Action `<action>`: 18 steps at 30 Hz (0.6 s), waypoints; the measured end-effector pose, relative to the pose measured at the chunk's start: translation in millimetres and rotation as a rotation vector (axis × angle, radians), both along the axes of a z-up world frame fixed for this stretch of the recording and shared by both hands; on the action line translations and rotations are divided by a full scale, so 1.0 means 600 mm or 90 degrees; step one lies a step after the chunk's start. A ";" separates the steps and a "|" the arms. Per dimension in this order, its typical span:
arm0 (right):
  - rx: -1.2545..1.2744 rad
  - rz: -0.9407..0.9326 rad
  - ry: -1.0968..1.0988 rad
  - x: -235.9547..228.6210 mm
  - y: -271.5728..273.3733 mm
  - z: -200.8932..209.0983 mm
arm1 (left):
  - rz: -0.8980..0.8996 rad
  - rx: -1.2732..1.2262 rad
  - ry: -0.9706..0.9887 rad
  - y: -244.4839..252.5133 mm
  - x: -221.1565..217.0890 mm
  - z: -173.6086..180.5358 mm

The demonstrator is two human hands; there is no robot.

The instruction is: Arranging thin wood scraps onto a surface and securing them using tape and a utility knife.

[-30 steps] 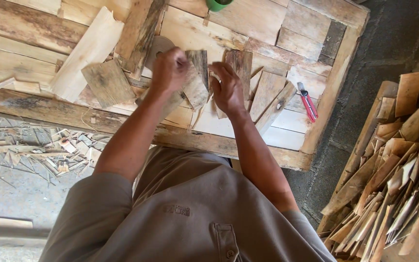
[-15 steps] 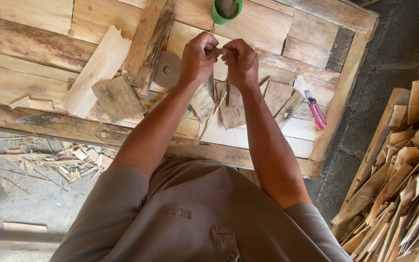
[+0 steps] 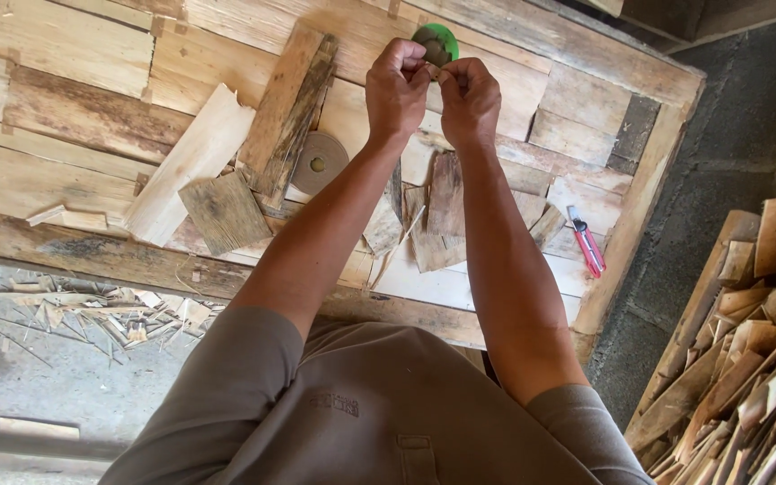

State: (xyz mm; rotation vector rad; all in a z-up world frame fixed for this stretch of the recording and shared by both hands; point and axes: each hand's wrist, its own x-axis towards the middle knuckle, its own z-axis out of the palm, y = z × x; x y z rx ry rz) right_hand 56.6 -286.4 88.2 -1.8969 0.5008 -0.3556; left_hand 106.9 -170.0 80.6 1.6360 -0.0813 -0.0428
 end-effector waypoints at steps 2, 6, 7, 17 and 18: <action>-0.031 -0.001 0.009 0.017 0.003 0.013 | 0.013 0.001 0.014 -0.005 0.011 -0.003; -0.158 -0.025 0.041 0.042 0.001 -0.002 | 0.050 0.010 0.019 -0.019 0.024 -0.052; -0.157 -0.023 0.041 0.045 0.002 -0.006 | 0.052 0.011 0.019 -0.019 0.024 -0.056; -0.277 -0.090 0.143 0.056 0.015 0.007 | 0.184 0.106 0.126 -0.060 0.024 -0.119; -0.286 -0.087 0.151 0.057 0.014 0.006 | 0.194 0.091 0.172 -0.063 0.026 -0.120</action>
